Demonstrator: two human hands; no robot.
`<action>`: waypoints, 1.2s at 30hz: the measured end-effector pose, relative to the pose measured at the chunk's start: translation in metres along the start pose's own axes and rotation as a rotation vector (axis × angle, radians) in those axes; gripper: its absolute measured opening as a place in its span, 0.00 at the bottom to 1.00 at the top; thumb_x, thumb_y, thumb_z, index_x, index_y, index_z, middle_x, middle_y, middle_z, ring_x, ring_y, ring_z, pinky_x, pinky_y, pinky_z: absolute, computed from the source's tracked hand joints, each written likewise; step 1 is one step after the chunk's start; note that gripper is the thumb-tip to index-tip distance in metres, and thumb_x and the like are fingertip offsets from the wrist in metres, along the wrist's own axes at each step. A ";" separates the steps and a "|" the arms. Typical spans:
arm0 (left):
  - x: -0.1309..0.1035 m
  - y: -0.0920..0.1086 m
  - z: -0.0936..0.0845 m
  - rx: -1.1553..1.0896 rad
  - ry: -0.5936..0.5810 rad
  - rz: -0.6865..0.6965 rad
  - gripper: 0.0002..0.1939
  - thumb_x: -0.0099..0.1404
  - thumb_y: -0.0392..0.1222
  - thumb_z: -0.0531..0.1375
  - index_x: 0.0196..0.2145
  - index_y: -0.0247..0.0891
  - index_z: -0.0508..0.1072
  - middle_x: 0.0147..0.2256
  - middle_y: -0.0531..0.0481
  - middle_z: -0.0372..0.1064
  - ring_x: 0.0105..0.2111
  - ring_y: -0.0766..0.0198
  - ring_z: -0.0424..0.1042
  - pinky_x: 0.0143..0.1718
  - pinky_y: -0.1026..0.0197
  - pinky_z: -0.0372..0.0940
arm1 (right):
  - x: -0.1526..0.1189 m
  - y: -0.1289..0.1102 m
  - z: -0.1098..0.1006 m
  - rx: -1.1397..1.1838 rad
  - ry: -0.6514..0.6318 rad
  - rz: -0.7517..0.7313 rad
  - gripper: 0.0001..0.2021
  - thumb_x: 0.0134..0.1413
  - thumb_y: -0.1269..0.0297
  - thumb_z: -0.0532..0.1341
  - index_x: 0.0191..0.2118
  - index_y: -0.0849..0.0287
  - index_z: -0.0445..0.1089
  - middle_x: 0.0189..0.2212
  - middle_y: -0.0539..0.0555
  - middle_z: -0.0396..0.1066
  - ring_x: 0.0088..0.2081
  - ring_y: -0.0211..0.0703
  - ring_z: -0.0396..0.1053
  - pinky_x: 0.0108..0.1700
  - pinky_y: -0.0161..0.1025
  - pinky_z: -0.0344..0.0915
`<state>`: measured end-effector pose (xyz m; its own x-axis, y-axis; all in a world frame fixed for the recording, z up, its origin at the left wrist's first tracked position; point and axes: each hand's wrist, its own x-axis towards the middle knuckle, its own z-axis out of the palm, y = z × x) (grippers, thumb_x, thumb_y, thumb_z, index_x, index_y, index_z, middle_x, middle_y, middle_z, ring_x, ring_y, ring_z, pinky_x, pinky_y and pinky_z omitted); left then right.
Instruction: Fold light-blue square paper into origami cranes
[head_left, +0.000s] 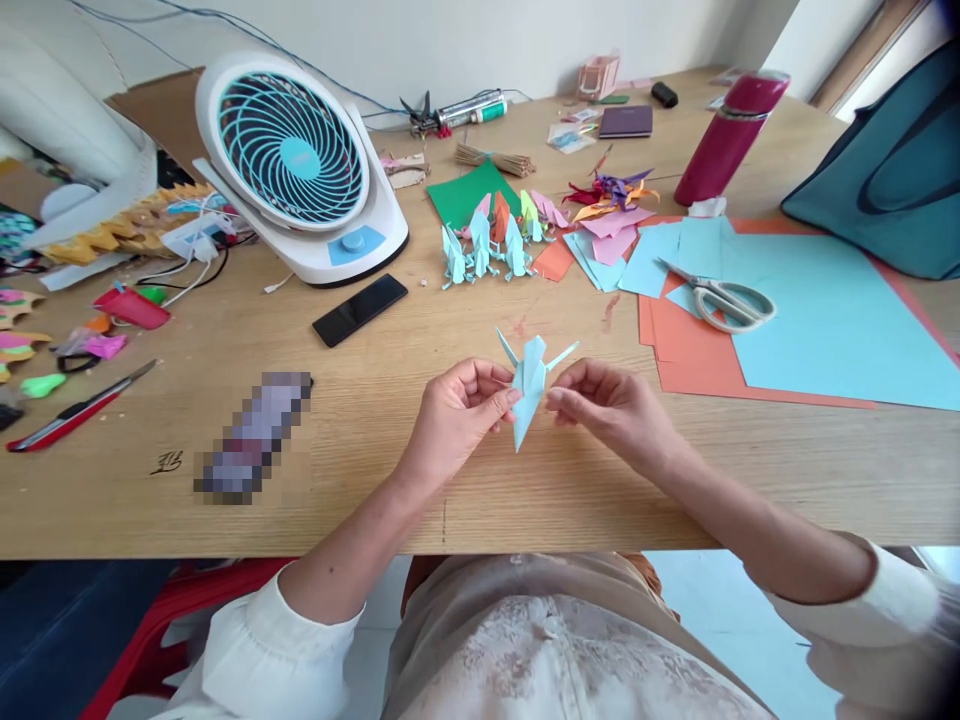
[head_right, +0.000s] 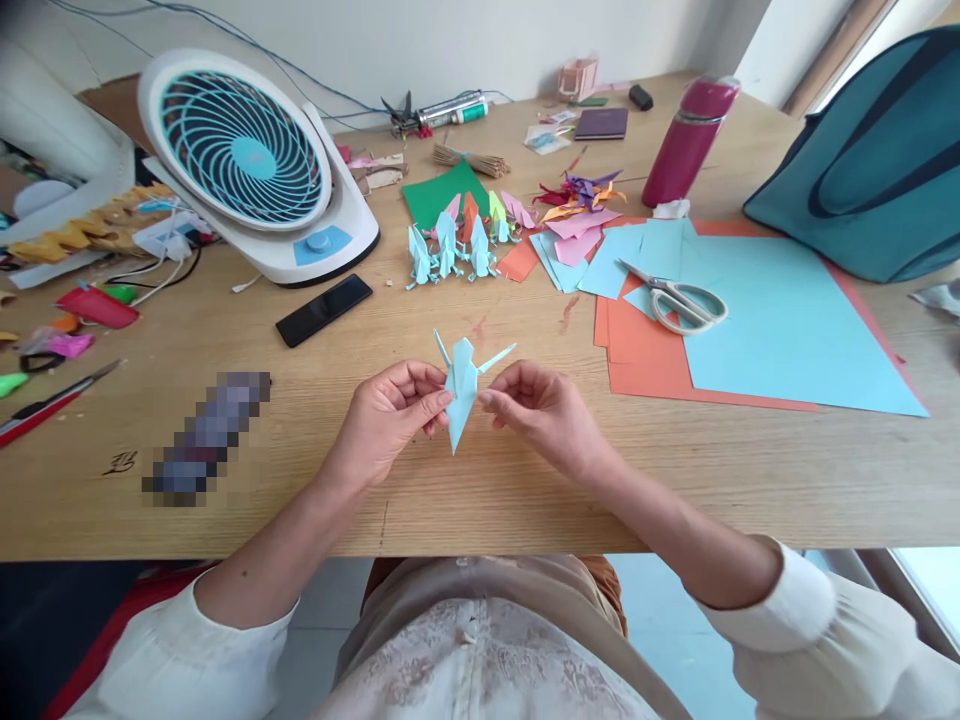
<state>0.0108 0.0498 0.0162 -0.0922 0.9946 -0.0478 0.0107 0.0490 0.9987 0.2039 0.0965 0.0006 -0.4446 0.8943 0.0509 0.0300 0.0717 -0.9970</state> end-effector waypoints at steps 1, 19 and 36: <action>-0.006 0.001 0.001 0.027 0.010 0.007 0.13 0.55 0.43 0.71 0.33 0.37 0.71 0.26 0.55 0.72 0.23 0.69 0.72 0.22 0.68 0.63 | -0.005 -0.003 -0.006 -0.107 0.058 -0.043 0.17 0.56 0.48 0.65 0.31 0.57 0.69 0.25 0.51 0.70 0.24 0.38 0.67 0.26 0.36 0.64; -0.054 -0.033 0.020 0.855 -0.043 0.395 0.05 0.66 0.31 0.60 0.34 0.38 0.68 0.33 0.53 0.69 0.34 0.67 0.71 0.38 0.64 0.67 | -0.010 0.016 -0.017 -0.758 -0.188 -0.335 0.07 0.58 0.67 0.61 0.42 0.55 0.72 0.33 0.52 0.77 0.38 0.48 0.73 0.43 0.46 0.65; -0.061 -0.035 0.001 1.174 -0.442 0.729 0.17 0.72 0.30 0.50 0.57 0.31 0.65 0.61 0.37 0.64 0.64 0.56 0.60 0.63 0.52 0.64 | -0.021 0.010 -0.033 -0.904 -0.243 -0.404 0.09 0.62 0.70 0.57 0.43 0.55 0.73 0.38 0.56 0.74 0.39 0.48 0.70 0.42 0.44 0.63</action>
<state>0.0170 -0.0125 -0.0162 0.5965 0.7665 0.2381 0.7339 -0.6410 0.2248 0.2434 0.0932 -0.0081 -0.7378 0.6228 0.2604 0.4579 0.7451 -0.4849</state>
